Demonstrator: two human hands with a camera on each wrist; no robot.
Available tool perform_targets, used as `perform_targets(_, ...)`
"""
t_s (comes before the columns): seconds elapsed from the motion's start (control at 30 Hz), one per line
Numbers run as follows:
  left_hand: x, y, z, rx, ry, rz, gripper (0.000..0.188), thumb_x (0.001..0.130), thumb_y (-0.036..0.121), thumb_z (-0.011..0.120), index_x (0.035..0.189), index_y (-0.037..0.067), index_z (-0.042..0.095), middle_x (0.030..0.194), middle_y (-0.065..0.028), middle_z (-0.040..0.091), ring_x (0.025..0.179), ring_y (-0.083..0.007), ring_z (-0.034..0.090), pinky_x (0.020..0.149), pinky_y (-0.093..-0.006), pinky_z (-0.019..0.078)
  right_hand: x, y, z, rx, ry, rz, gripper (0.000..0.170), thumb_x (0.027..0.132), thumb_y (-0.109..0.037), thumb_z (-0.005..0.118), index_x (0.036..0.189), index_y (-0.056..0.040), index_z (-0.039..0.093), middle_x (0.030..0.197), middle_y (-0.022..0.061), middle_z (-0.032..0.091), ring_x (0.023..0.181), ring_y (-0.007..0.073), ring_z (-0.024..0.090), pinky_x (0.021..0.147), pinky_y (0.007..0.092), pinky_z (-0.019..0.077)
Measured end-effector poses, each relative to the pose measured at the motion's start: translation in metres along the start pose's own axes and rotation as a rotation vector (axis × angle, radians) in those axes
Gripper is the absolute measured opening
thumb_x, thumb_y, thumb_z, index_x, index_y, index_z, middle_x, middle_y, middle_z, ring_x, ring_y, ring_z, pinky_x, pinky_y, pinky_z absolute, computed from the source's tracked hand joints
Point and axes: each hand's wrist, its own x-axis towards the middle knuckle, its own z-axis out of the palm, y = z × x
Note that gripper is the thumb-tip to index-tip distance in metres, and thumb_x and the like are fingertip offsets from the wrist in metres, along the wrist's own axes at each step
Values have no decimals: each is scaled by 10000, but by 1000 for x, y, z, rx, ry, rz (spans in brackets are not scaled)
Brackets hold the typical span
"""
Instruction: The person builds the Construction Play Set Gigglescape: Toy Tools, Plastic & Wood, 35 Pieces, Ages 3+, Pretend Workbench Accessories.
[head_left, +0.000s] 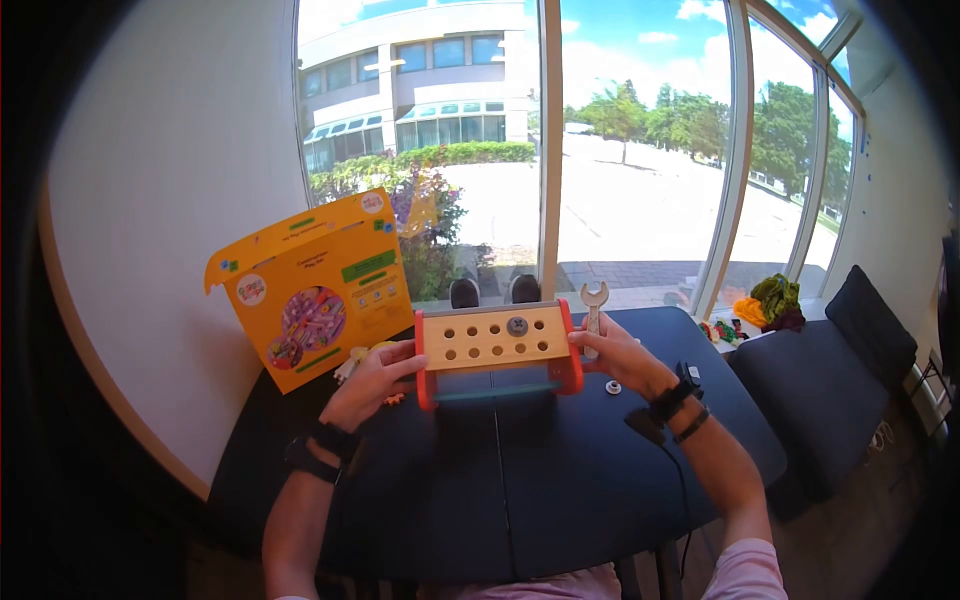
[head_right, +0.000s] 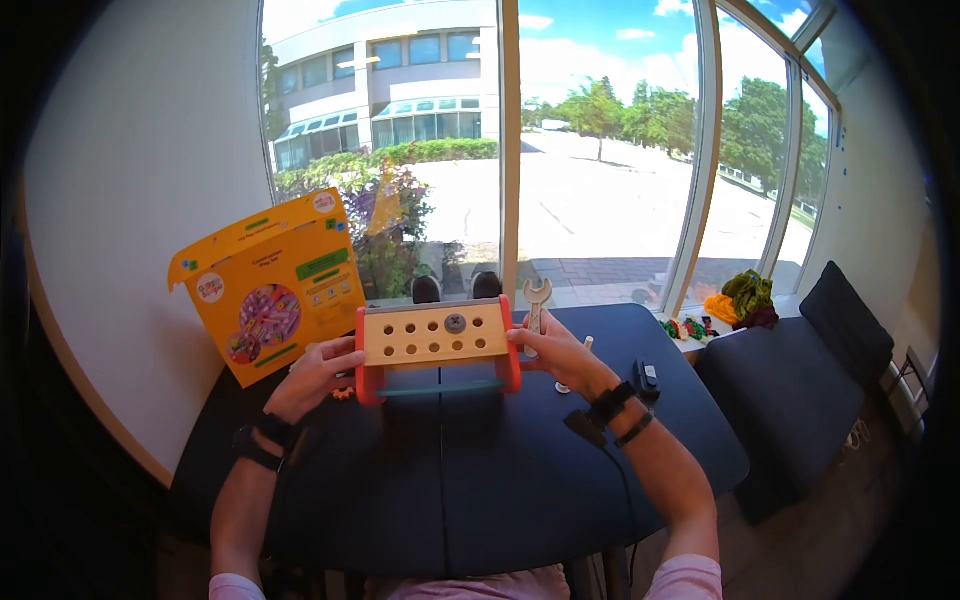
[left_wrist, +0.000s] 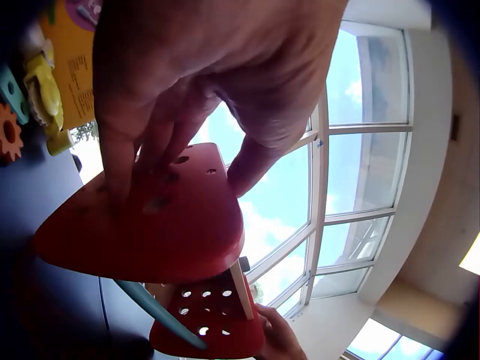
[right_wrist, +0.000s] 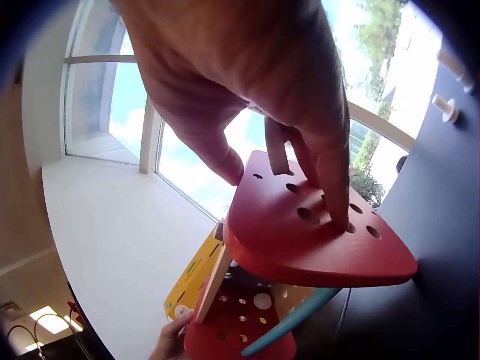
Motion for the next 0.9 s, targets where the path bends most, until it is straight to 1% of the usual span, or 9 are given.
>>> perform_targets(0.07, -14, 9, 0, 105, -60, -15, 626, 1058, 213, 771, 1582, -34, 532, 1457, -114, 694, 1264, -184, 707, 1065, -339, 588, -10, 0, 11, -33, 9, -61, 498, 1041, -177, 795, 1405, -56, 476, 1269, 84, 610, 1220, 213, 688, 968, 447, 669)
perform_targets(0.1, -19, 10, -1, 156, -91, -23, 666, 1045, 183, 785, 1607, -36, 504, 1496, -115, 671, 1307, -187, 689, 1088, -346, 582, -16, 0, 13, -43, 1, -72, 525, 1032, -152, 797, 1422, -55, 460, 1327, 96, 606, 1267, 234, 676, 1012, 459, 650)
perform_targets(0.17, -24, -1, -1, 82, -116, 55, 724, 999, 113, 820, 1622, -33, 483, 1568, -116, 613, 1385, -211, 637, 1136, -367, 556, -24, 4, 17, -63, -18, -89, 582, 1013, -102, 800, 1457, -52, 427, 1443, 118, 597, 1360, 275, 653, 1102, 482, 614)
perform_targets(0.27, -29, -18, -2, 36, -130, 100, 820, 929, 15, 860, 1640, -30, 455, 1635, -119, 548, 1458, -251, 582, 1194, -395, 517, -34, 19, 15, -129, -54, -160, 668, 954, -34, 845, 1469, -55, 422, 1476, 116, 571, 1455, 315, 593, 1179, 470, 557)
perform_targets(0.37, -29, -31, -2, 24, -123, 94, 884, 884, -32, 880, 1649, -27, 437, 1653, -127, 523, 1493, -280, 548, 1223, -411, 493, -44, 28, 22, -233, -35, -210, 734, 889, -66, 917, 1459, -65, 454, 1393, 91, 579, 1366, 226, 588, 1217, 409, 476)
perform_targets(0.47, -26, -42, -1, 66, -93, 77, 922, 872, -36, 887, 1660, -19, 409, 1653, -137, 516, 1513, -296, 524, 1223, -419, 496, -42, 36, 20, -202, -41, -218, 757, 876, -52, 925, 1469, -77, 455, 1428, 87, 580, 1409, 226, 562, 1243, 414, 443)
perform_targets(0.67, -18, -47, -1, 94, -71, 65, 960, 879, -42, 877, 1682, -3, 351, 1676, -150, 472, 1544, -311, 482, 1189, -436, 534, -36, 41, 17, -150, -62, -233, 732, 888, -50, 917, 1461, -75, 462, 1486, 100, 570, 1469, 263, 542, 1266, 451, 441)
perform_targets(0.77, -14, -47, -1, 73, -72, 50, 968, 886, -47, 868, 1691, 1, 333, 1683, -152, 455, 1549, -317, 475, 1181, -446, 541, -33, 42, 15, -209, -54, -237, 759, 914, 3, 869, 1512, -50, 404, 1547, 129, 549, 1528, 329, 513, 1262, 470, 470)
perform_targets(0.9, -9, -52, -4, 101, -88, 78, 988, 886, -51, 866, 1702, -3, 311, 1685, -152, 450, 1552, -316, 469, 1199, -444, 523, -31, 40, 15, -256, -28, -225, 746, 921, 9, 857, 1510, -56, 403, 1565, 136, 540, 1528, 329, 513, 1255, 474, 477)
